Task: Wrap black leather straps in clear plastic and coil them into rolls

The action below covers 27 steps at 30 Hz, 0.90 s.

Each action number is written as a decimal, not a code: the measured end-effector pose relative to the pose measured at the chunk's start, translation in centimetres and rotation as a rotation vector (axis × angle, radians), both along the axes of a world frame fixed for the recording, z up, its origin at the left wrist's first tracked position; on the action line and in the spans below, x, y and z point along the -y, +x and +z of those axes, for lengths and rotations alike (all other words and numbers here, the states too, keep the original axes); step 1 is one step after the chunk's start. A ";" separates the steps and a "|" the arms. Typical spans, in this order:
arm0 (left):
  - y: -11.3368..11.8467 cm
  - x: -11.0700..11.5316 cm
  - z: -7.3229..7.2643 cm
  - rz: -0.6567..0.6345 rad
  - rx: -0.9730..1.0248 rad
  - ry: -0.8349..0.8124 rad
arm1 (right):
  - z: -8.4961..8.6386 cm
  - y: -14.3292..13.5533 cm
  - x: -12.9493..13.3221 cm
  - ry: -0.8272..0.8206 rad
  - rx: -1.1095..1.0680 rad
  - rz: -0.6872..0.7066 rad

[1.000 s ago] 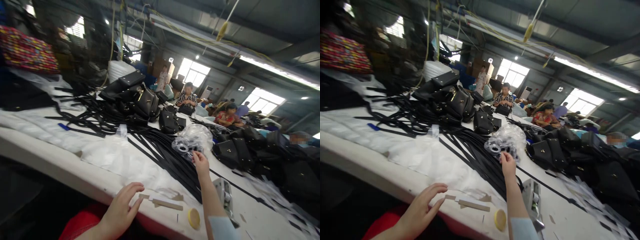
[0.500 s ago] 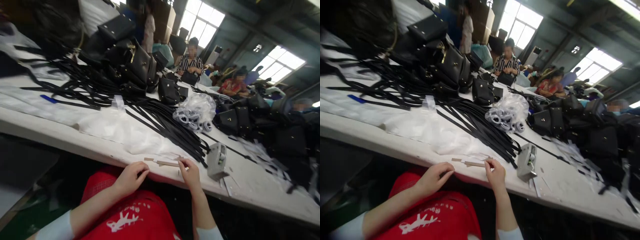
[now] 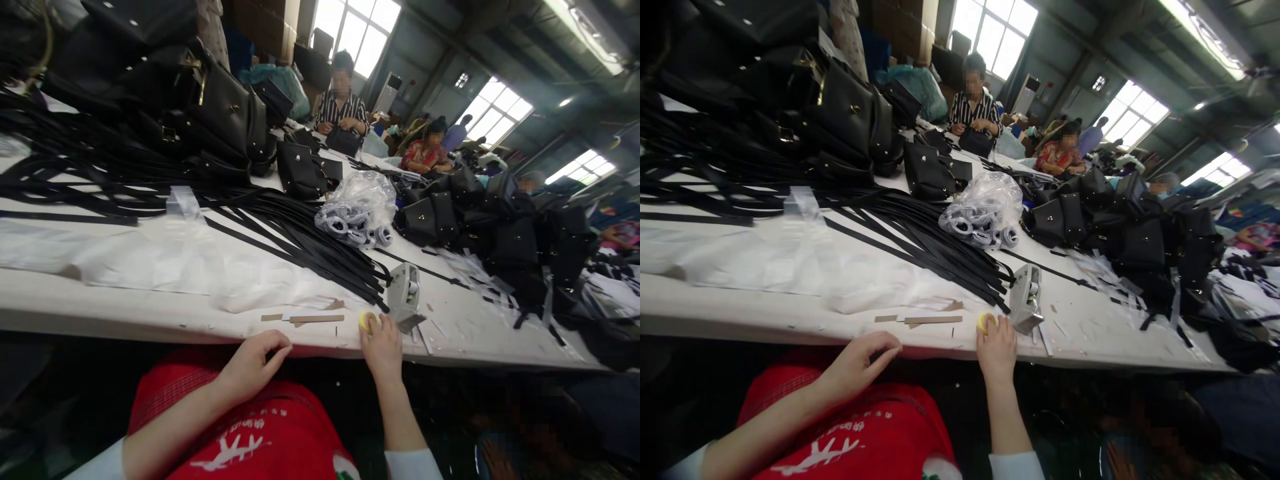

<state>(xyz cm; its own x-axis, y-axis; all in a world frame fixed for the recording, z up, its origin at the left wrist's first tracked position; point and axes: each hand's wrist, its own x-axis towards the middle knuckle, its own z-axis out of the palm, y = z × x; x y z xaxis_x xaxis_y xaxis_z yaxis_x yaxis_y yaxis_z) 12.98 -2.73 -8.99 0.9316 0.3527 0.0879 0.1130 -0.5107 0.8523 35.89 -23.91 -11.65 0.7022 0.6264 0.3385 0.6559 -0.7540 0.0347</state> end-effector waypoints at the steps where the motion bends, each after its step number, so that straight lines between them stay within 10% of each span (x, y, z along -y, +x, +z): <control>1: 0.0 0.1 0.1 0.002 -0.003 -0.006 | 0.7 0.3 -0.8 0.031 -0.008 0.009; 10: -1.9 0.0 0.4 0.074 -0.018 -0.014 | 0.6 1.5 -10.0 0.070 -0.082 0.270; 27: -0.9 0.9 0.4 0.078 -0.016 -0.026 | 1.2 2.0 -11.2 -0.148 -0.229 0.053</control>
<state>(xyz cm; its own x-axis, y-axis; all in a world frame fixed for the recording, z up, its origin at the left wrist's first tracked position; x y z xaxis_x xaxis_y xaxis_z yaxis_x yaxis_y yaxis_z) 12.06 -3.64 -8.58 0.9023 0.4265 0.0625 0.1658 -0.4772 0.8630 37.85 -12.70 -10.50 0.7146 0.6954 0.0766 0.6980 -0.7160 -0.0114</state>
